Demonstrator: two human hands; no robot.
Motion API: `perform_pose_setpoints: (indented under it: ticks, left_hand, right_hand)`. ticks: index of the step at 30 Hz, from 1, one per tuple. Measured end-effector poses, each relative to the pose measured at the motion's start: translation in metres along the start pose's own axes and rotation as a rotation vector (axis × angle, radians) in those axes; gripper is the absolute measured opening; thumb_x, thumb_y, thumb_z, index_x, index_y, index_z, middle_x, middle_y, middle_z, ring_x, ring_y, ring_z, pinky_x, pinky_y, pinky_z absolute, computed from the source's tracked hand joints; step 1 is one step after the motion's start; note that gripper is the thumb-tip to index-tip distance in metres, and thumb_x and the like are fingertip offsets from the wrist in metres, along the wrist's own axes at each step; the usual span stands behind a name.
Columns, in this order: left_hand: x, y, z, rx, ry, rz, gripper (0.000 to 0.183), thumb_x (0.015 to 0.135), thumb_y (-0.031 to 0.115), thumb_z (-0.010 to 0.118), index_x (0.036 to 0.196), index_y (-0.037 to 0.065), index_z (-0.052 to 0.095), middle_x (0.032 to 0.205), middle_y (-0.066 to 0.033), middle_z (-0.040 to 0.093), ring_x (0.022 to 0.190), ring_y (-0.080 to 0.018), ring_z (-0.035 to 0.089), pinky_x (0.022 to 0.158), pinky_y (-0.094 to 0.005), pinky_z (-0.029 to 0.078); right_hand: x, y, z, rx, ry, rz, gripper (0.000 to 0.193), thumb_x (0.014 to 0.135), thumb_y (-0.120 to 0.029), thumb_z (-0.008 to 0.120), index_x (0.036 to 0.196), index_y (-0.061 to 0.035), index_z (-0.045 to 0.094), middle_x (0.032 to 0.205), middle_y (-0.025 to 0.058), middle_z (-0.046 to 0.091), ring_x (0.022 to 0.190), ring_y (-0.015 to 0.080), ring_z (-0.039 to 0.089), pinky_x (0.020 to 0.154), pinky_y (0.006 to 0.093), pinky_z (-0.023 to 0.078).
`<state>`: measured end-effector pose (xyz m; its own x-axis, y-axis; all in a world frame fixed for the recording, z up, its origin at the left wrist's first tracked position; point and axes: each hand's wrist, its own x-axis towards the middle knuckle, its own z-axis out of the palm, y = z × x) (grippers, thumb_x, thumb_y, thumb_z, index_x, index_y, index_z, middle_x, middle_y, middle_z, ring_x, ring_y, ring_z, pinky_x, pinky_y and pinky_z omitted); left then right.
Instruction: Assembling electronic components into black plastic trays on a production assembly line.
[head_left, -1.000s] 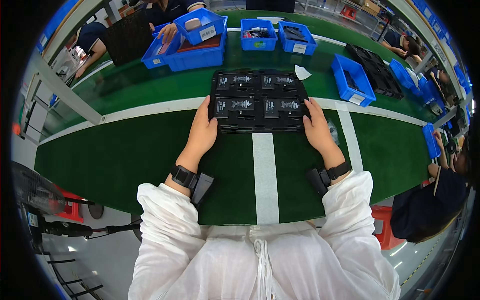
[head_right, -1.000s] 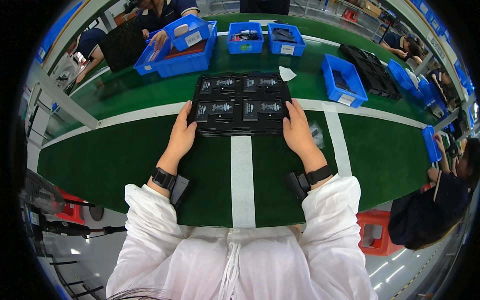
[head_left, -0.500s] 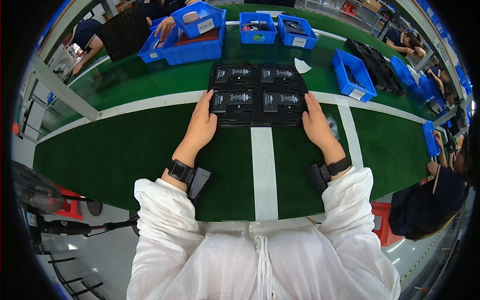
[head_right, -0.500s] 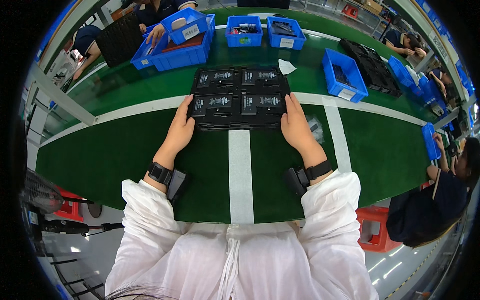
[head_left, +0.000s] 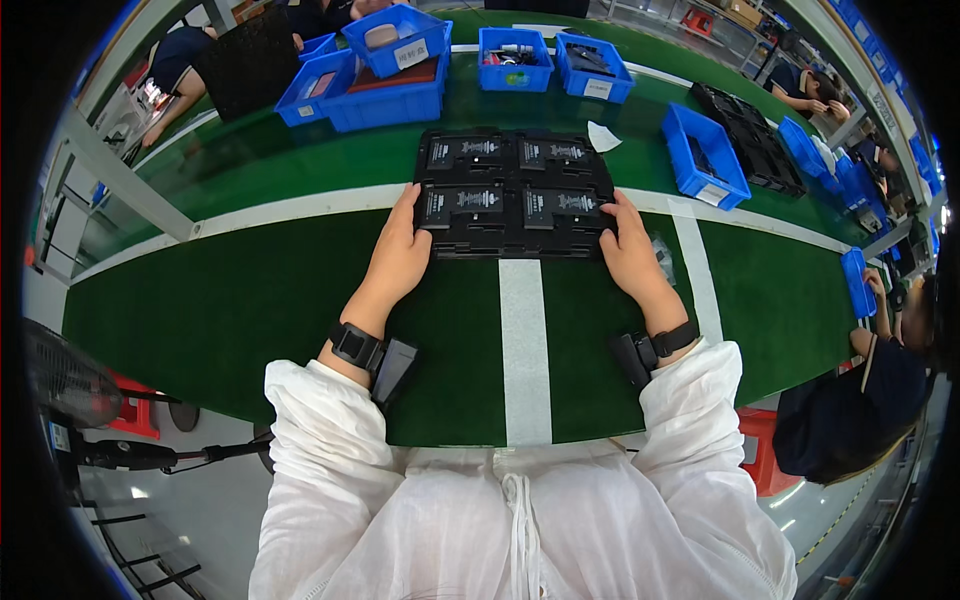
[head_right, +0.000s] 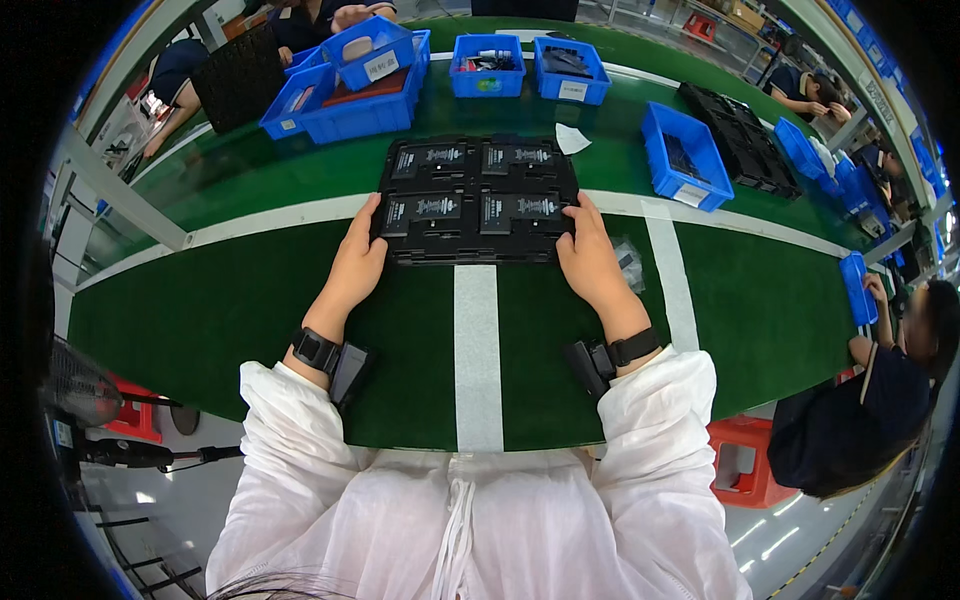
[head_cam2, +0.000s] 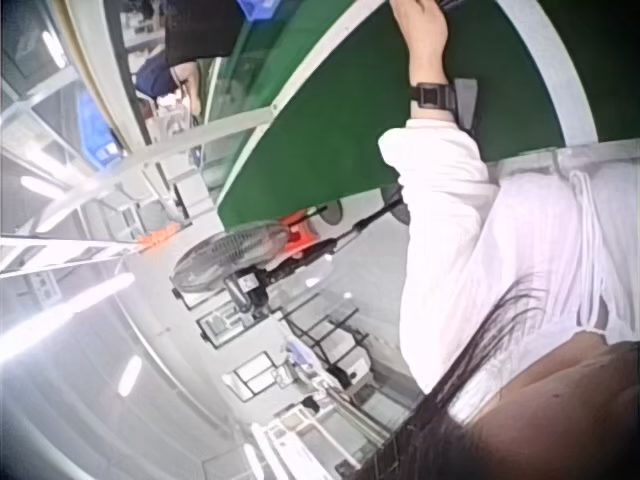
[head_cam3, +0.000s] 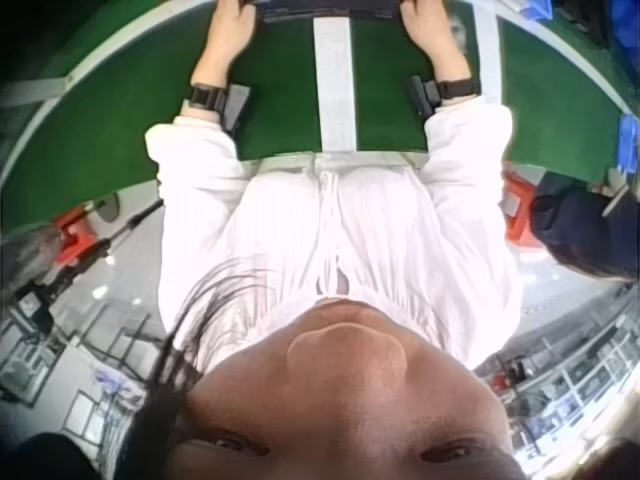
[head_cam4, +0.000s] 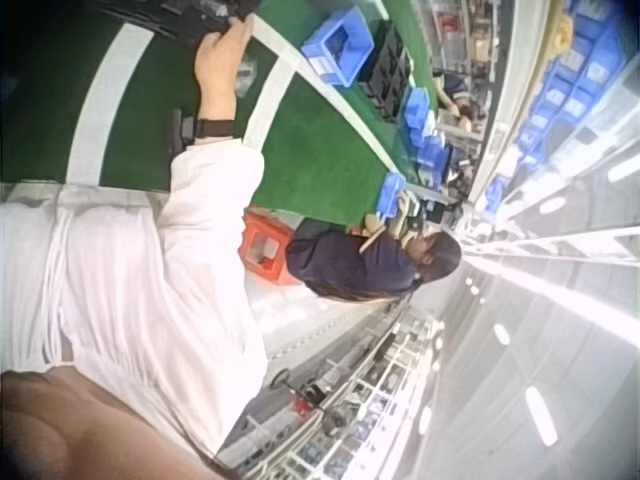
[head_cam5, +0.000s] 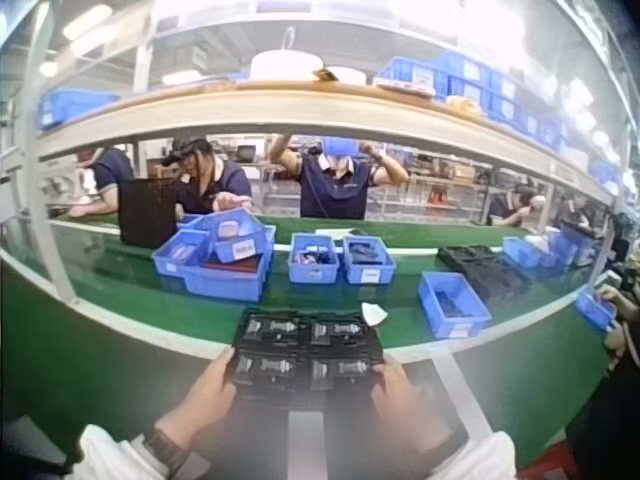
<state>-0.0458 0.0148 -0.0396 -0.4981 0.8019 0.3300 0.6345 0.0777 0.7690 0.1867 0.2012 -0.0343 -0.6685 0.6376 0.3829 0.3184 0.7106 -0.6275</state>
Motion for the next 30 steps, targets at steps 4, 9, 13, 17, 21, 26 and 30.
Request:
perform_pose_setpoints:
  ticks: [4,9,13,17,21,26,30]
  left_hand:
    - [0.0005,-0.0003,-0.0008,0.065,0.006,0.024,0.051,0.073,-0.001,0.037,0.123,-0.006,0.028,0.129,-0.0250,0.027,0.121,-0.0344,0.027,0.100,-0.0342,0.024]
    - [0.0011,-0.0016,0.0014,0.142,0.009,0.067,0.049,0.074,0.000,0.038,0.122,-0.006,0.029,0.129,-0.0260,0.027,0.120,-0.0354,0.028,0.099,-0.0352,0.024]
    - [0.0003,-0.0056,0.0002,0.140,0.018,0.084,0.049,0.074,0.000,0.038,0.122,-0.006,0.029,0.129,-0.0260,0.027,0.120,-0.0356,0.029,0.099,-0.0357,0.025]
    - [0.0002,-0.0027,0.0013,0.156,0.011,0.077,0.049,0.075,0.000,0.037,0.122,-0.006,0.029,0.128,-0.0256,0.028,0.119,-0.0356,0.029,0.099,-0.0355,0.025]
    - [-0.0001,0.0023,-0.0006,0.015,0.005,-0.019,0.050,0.075,0.000,0.037,0.123,-0.006,0.028,0.128,-0.0240,0.030,0.120,-0.0332,0.030,0.099,-0.0336,0.024]
    - [-0.0004,-0.0019,-0.0024,-0.055,0.013,-0.057,0.051,0.075,0.001,0.037,0.124,-0.006,0.027,0.127,-0.0230,0.032,0.120,-0.0317,0.030,0.099,-0.0324,0.024]
    - [0.0007,-0.0007,-0.0004,0.002,0.024,-0.002,0.051,0.075,0.001,0.038,0.123,-0.006,0.027,0.126,-0.0232,0.033,0.119,-0.0323,0.031,0.099,-0.0327,0.025]
  right_hand:
    - [-0.0009,-0.0036,-0.0019,-0.035,0.012,0.000,0.032,0.074,-0.002,0.043,0.104,0.0088,0.042,0.125,0.0261,0.031,0.115,0.0374,0.034,0.095,0.0357,0.030]
    - [-0.0005,-0.0014,-0.0018,0.031,0.012,0.042,0.031,0.074,-0.002,0.044,0.104,0.0072,0.044,0.125,0.0255,0.032,0.115,0.0363,0.034,0.095,0.0352,0.030]
    - [0.0004,-0.0050,-0.0025,0.013,0.017,0.054,0.030,0.073,-0.003,0.045,0.102,0.0074,0.046,0.125,0.0251,0.033,0.116,0.0356,0.034,0.095,0.0349,0.030]
    - [-0.0018,-0.0049,-0.0027,0.005,0.018,0.044,0.031,0.073,-0.003,0.045,0.102,0.0077,0.046,0.125,0.0251,0.033,0.116,0.0357,0.034,0.095,0.0349,0.029]
    - [-0.0028,-0.0019,-0.0027,-0.018,0.022,0.020,0.031,0.073,-0.003,0.045,0.102,0.0077,0.046,0.125,0.0255,0.033,0.117,0.0357,0.033,0.096,0.0347,0.029]
    - [-0.0018,-0.0020,-0.0004,0.011,0.018,0.017,0.031,0.073,-0.003,0.045,0.102,0.0078,0.046,0.125,0.0260,0.033,0.117,0.0356,0.033,0.096,0.0347,0.029]
    - [-0.0025,-0.0011,-0.0012,-0.019,0.028,0.014,0.030,0.073,-0.003,0.045,0.101,0.0079,0.046,0.125,0.0258,0.033,0.117,0.0355,0.033,0.096,0.0348,0.029]
